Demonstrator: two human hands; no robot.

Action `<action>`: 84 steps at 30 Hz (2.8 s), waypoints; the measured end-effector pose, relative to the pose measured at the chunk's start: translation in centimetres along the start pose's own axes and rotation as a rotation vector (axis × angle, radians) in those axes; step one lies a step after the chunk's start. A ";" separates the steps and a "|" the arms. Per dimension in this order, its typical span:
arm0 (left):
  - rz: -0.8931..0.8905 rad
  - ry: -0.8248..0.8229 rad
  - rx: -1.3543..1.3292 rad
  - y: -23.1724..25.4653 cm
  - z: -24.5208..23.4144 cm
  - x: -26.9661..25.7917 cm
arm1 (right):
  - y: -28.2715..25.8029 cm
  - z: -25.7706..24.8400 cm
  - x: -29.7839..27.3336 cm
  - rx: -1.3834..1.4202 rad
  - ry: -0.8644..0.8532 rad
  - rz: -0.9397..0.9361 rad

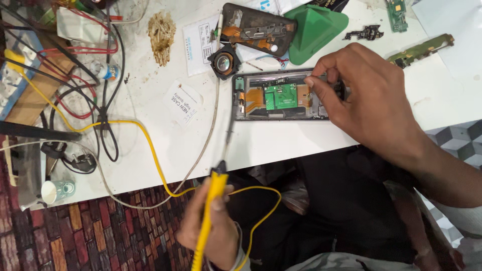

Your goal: The person uses a yellow soldering iron to apply heat to a green circuit board inside a disassembled smartphone chassis. The person holds the board steady with the right hand while applying the soldering iron with the left hand across multiple points on the board.

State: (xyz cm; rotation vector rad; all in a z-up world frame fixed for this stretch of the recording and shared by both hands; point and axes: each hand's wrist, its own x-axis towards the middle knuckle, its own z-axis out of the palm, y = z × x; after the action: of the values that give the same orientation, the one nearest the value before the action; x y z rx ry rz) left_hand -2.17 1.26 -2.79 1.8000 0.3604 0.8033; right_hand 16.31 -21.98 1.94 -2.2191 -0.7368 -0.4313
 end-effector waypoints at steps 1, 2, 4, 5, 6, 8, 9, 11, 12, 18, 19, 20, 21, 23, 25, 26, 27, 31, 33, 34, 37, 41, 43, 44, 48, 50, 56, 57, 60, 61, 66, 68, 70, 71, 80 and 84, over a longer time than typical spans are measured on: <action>-0.079 0.068 -0.130 -0.5 0.1 0.1 | 0.1 0.0 -0.1 -0.002 -0.006 0.006; -0.155 0.136 -0.263 -0.8 0.2 0.3 | 0.2 0.1 -0.1 -0.005 -0.010 0.010; -0.143 0.192 -0.365 -0.9 0.3 1.2 | 0.4 0.2 -0.3 -0.005 -0.010 0.018; -0.135 0.223 -0.416 -0.7 0.4 1.8 | 0.3 0.1 -0.5 -0.002 -0.006 0.021; -0.130 0.260 -0.397 -0.3 0.4 2.6 | 0.2 0.1 -0.3 0.007 -0.004 0.012; -0.119 0.342 -0.360 0.6 0.8 4.4 | -0.3 0.0 0.0 -0.017 -0.004 0.049; -0.099 0.356 -0.334 1.0 1.1 5.2 | -0.6 0.0 0.2 -0.027 -0.005 0.065; -0.063 0.387 -0.292 1.4 1.6 6.9 | -1.0 -0.1 0.7 -0.084 -0.029 0.099; -0.066 0.397 -0.280 1.3 1.8 7.8 | -1.4 0.0 0.8 -0.115 -0.043 0.124; 0.027 0.301 -0.050 0.0 2.0 10.9 | -2.8 -0.1 0.7 -0.290 -0.043 0.211; 0.020 0.281 -0.080 -0.1 2.1 11.2 | -2.8 -0.1 0.7 -0.259 -0.039 0.225; 0.012 0.256 -0.111 -0.2 2.2 11.3 | -2.9 -0.1 0.6 -0.231 -0.035 0.244; 0.005 0.266 -0.084 -0.4 2.3 11.7 | -2.8 0.1 0.6 -0.203 -0.032 0.263; -0.020 0.282 -0.034 -0.8 2.7 12.0 | -2.6 0.3 0.4 -0.210 -0.017 0.283; -0.058 0.225 -0.039 -1.2 2.9 12.1 | -2.4 0.5 0.2 -0.212 -0.001 0.287; -0.075 0.196 -0.038 -1.4 2.9 12.3 | -2.4 0.6 0.2 -0.206 0.010 0.281; -0.067 0.197 -0.017 -1.5 3.0 12.3 | -2.3 0.7 0.1 -0.201 0.020 0.275; -0.027 0.201 0.097 -1.4 2.9 12.5 | -2.2 0.7 0.0 -0.255 0.007 0.288; 0.004 0.201 0.133 -1.3 3.0 12.5 | -2.1 0.7 0.1 -0.283 -0.007 0.286; 0.026 0.197 0.136 -1.3 2.9 12.4 | -2.1 0.7 0.0 -0.291 -0.005 0.280; 0.078 0.189 0.178 -1.3 2.7 12.5 | -2.0 0.8 -0.1 -0.300 0.000 0.256; 0.101 0.181 0.236 -1.3 2.9 12.8 | -1.7 0.8 -0.2 -0.287 -0.006 0.235; 0.091 0.163 0.250 -1.4 2.9 12.9 | -1.6 0.9 -0.2 -0.285 -0.006 0.238; 0.087 0.153 0.258 -1.3 2.9 13.0 | -1.5 0.9 -0.2 -0.281 -0.004 0.242; 0.003 0.103 0.190 -1.2 2.9 13.0 | -1.4 0.9 -0.2 -0.276 -0.005 0.235; 0.042 0.089 0.158 -1.1 2.8 12.9 | -1.5 0.9 -0.2 -0.267 0.004 0.223; 0.123 0.165 0.208 -1.2 2.8 13.0 | -2.1 0.8 0.2 -0.285 -0.016 0.238; 0.122 0.164 0.218 -1.3 2.9 13.0 | -2.2 0.8 0.3 -0.276 -0.011 0.236; 0.064 0.138 0.223 -1.5 2.9 12.9 | -2.4 0.8 0.0 -0.273 0.004 0.254; 0.014 0.112 0.206 -1.6 2.9 12.8 | -2.3 0.8 0.1 -0.282 -0.008 0.254; 0.023 0.162 0.118 -2.0 3.1 13.0 | -1.8 0.9 0.0 -0.194 0.009 0.254; 0.146 0.203 0.039 -2.1 2.9 12.9 | -1.6 1.4 0.1 -0.147 0.043 0.195; 0.072 0.238 0.030 -1.8 3.0 12.8 | -1.2 1.4 0.2 -0.096 0.085 0.155; 0.001 0.267 0.000 -1.4 3.2 12.5 | -1.1 1.4 0.2 -0.061 0.104 0.142; 0.102 0.071 0.146 -3.0 1.5 8.8 | -2.3 0.3 0.4 -0.021 0.053 0.101; 0.109 -0.054 -0.032 -9.4 2.3 7.6 | -2.7 0.2 0.7 -0.008 0.044 0.088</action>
State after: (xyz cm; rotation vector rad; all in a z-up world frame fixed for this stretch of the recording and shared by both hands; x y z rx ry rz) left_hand 6.19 7.60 -9.25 1.8202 0.2144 0.8298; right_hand 15.16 -20.07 3.69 -2.2327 -0.6128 -0.4389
